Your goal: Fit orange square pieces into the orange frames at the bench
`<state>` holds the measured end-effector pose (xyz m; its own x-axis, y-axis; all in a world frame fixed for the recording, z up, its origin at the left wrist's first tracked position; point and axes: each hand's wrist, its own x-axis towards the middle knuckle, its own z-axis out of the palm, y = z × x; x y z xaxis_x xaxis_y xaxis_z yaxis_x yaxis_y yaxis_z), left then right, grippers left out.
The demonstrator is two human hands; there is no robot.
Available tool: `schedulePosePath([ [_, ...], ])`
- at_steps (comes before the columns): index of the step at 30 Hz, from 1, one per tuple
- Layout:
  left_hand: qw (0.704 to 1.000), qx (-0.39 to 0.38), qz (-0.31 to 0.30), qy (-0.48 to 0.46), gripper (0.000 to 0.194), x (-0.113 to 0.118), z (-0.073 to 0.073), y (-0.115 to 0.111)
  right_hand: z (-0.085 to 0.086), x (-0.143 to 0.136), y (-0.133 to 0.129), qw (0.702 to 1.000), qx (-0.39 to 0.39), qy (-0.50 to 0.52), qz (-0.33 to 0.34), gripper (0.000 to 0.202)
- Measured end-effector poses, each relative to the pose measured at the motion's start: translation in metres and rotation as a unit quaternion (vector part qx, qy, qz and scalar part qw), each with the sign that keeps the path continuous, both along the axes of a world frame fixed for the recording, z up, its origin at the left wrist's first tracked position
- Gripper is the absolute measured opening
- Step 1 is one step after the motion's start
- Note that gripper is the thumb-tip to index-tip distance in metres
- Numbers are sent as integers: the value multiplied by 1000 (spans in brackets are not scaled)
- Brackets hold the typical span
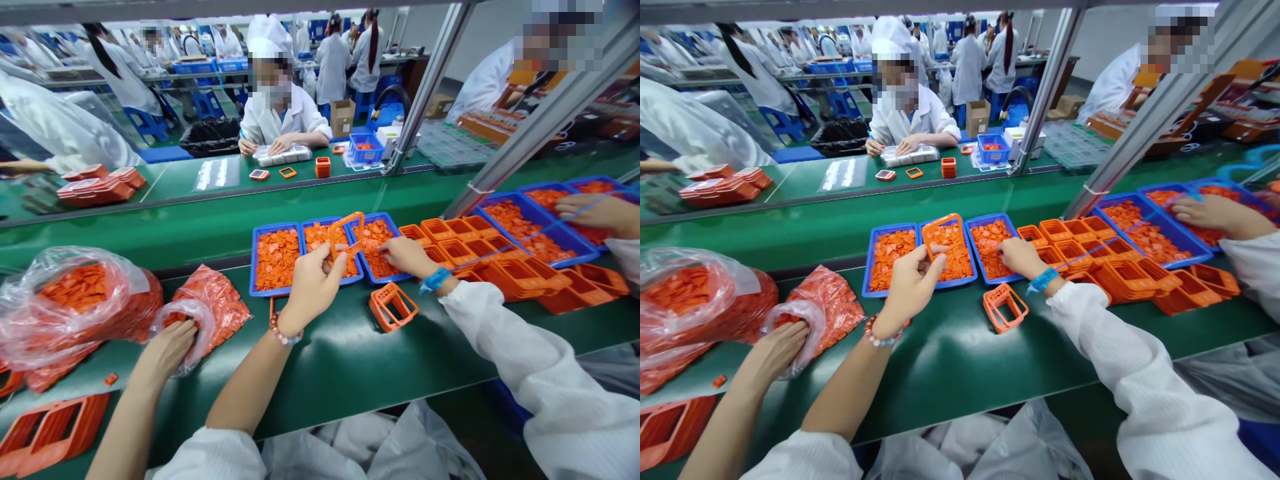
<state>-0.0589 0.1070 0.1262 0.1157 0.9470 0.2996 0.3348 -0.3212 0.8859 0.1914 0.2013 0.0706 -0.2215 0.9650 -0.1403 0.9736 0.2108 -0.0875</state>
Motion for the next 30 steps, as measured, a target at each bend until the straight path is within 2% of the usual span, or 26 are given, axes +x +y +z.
schedulePosePath([
  [5, 1000, -6, 1, -6, 25, -1, 0, 1, -14, -9, 2, 998, 6, -51, -28, 33],
  [14, 1000, -11, 2, -8, 25, -4, -3, 3, -18, -12, 8, 998, 0, -32, -48, 33],
  [18, 1000, -8, 6, -7, 22, -5, -4, 5, -13, -10, 7, 997, 27, 0, -69, 31],
  [22, 999, -30, 18, -32, 20, -4, -7, 10, 6, -10, -4, 992, 75, 78, -68, 32],
  [24, 995, -71, 12, -71, 20, -3, -9, 14, 19, -15, -18, 969, 132, 205, -30, 30],
  [26, 988, -115, -4, -105, 21, -1, -11, 18, 31, -25, -38, 911, 216, 349, 35, 24],
  [28, 980, -149, -25, -133, 23, 1, -13, 20, 40, -37, -57, 864, 279, 407, 106, 17],
  [30, 969, -177, -47, -164, 25, 3, -13, 20, 43, -49, -71, 842, 303, 412, 172, 17],
])
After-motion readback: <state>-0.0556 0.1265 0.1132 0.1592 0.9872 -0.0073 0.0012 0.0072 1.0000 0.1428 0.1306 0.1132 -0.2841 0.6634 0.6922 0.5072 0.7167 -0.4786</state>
